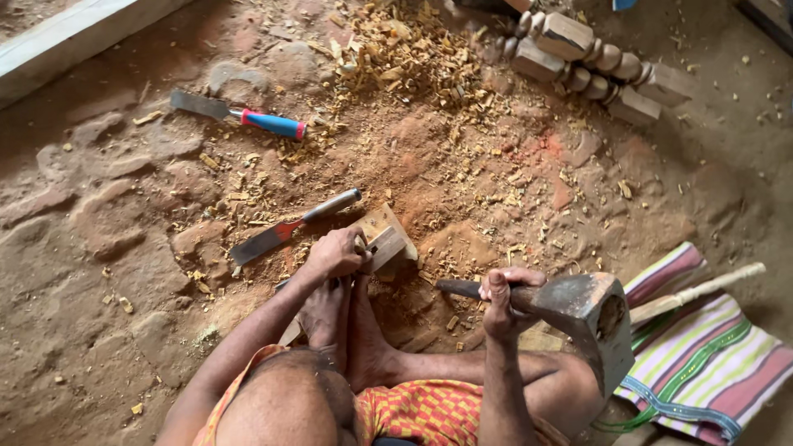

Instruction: The person sits on the ground and uses a hammer and chisel to carve a small wooden piece held between their feet. They repeatedly strike the chisel to shape the wood, occasionally adjusting its position.

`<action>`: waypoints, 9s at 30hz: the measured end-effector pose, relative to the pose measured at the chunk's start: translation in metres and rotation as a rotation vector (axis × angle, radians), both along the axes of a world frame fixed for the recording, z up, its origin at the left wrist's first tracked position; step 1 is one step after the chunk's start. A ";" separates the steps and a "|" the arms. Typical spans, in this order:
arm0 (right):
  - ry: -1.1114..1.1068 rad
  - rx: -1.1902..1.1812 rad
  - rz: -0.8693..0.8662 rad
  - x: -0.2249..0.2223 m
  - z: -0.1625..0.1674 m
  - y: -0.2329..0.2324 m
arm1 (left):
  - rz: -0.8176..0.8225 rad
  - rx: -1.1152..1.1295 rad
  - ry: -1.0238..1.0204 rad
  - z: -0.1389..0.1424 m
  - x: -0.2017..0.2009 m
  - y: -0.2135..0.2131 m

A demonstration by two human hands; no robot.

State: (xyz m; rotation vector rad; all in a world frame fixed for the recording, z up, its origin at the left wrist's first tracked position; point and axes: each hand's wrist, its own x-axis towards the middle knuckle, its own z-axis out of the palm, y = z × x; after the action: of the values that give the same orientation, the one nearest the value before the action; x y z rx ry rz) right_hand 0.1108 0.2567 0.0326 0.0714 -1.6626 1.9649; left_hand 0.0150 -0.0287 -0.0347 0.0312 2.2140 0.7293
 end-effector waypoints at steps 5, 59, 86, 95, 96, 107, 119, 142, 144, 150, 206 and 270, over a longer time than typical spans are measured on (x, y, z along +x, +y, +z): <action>0.000 0.000 -0.011 0.006 0.001 0.001 | 0.018 -0.008 0.057 -0.003 0.002 -0.001; 0.035 0.116 0.008 0.002 0.019 0.004 | -0.124 0.639 0.868 0.062 -0.025 -0.001; 0.018 0.163 0.039 0.000 0.024 -0.001 | 0.094 1.190 0.417 0.030 -0.028 0.021; -0.080 0.232 0.202 -0.018 0.042 -0.005 | -0.110 0.945 0.544 -0.011 -0.012 0.040; -0.096 0.300 0.192 -0.021 0.049 -0.003 | -0.129 0.962 0.540 -0.017 -0.009 0.040; -0.305 1.257 0.370 -0.033 0.061 -0.035 | -0.114 1.211 0.874 -0.020 -0.022 0.029; -0.089 1.616 0.039 -0.024 0.085 -0.013 | -0.089 0.886 0.550 -0.007 -0.002 0.037; -0.082 0.312 0.222 0.018 0.018 0.012 | -0.073 1.212 0.408 0.058 -0.022 0.045; -0.071 0.281 0.294 0.017 0.027 0.009 | 0.002 1.079 0.687 0.055 -0.027 0.043; -0.005 0.206 0.284 0.005 0.040 -0.020 | 0.264 1.201 0.427 0.029 -0.034 0.024; 0.039 0.233 0.153 0.011 0.043 0.007 | -0.201 1.131 0.740 0.076 0.023 0.065; -0.131 1.149 0.313 -0.006 0.052 -0.009 | -0.311 1.021 0.556 0.020 0.023 0.028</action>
State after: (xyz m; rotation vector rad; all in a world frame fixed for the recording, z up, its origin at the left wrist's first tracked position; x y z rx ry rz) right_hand 0.1051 0.2476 0.0851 0.6593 -2.7719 0.9411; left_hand 0.0382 -0.0005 -0.0143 1.1674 1.9801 1.7273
